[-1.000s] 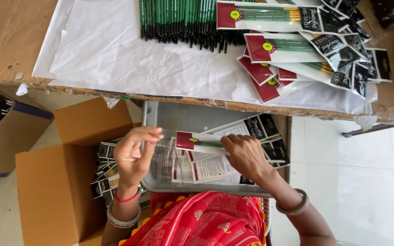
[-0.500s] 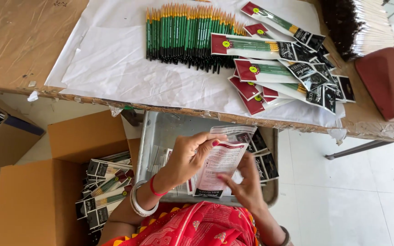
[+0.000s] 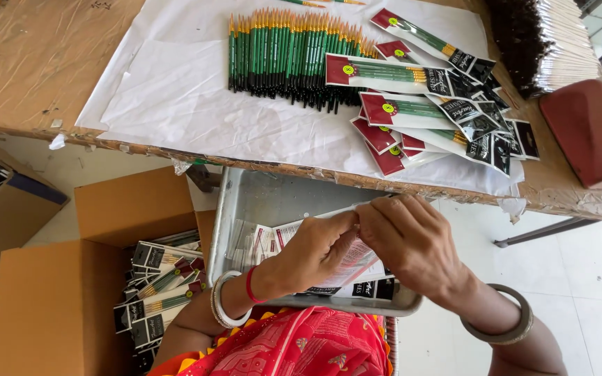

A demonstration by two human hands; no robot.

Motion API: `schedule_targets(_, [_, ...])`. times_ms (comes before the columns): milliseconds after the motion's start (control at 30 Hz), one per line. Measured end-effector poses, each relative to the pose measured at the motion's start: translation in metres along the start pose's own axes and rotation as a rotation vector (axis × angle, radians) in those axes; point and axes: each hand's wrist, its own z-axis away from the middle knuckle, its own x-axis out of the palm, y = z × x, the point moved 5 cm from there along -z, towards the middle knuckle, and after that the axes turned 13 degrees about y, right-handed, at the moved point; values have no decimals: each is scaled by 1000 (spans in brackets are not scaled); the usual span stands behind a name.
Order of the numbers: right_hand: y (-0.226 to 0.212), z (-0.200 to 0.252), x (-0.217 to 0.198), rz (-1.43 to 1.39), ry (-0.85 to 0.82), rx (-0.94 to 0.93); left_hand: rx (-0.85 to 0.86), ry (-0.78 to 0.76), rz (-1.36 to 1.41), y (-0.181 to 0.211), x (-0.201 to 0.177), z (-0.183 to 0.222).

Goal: The person picks up a set of paintbrushes and places them into a plastic packaging sleeve, then seals the sleeve and places it into a tray.

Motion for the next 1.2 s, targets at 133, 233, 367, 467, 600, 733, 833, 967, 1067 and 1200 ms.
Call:
schedule_targets(133, [20, 17, -16, -256, 97, 358, 155, -65, -13, 6, 10, 9])
schedule_targets(233, [60, 104, -30, -286, 409, 769, 166, -75, 66, 10, 6, 12])
schedule_targets(367, [95, 184, -32, -59, 433, 1118, -23, -33, 82, -15, -8, 15])
schedule_targets(467, [78, 176, -1, 13, -6, 1012, -52, -38, 137, -7, -16, 13])
schedule_targets(600, [30, 135, 24, -644, 185, 1180, 37, -38, 200, -2, -10, 12])
schedule_targets(733, [21, 134, 46, -1002, 335, 1100, -16, -5, 145, -12, -17, 12])
schedule_targets(833, [33, 141, 56, -904, 321, 1070, 67, 49, 79, -18, -34, 9])
schedule_targets(967, [48, 132, 64, -988, 277, 956, 265, -23, -26, -15, -49, -4])
schedule_targets(1067, [57, 122, 66, -1162, 229, 726, 317, -184, -14, -24, -53, -7])
schedule_targets(1200, [64, 127, 70, -1246, 170, 679, 286, -294, 122, -36, -56, -8])
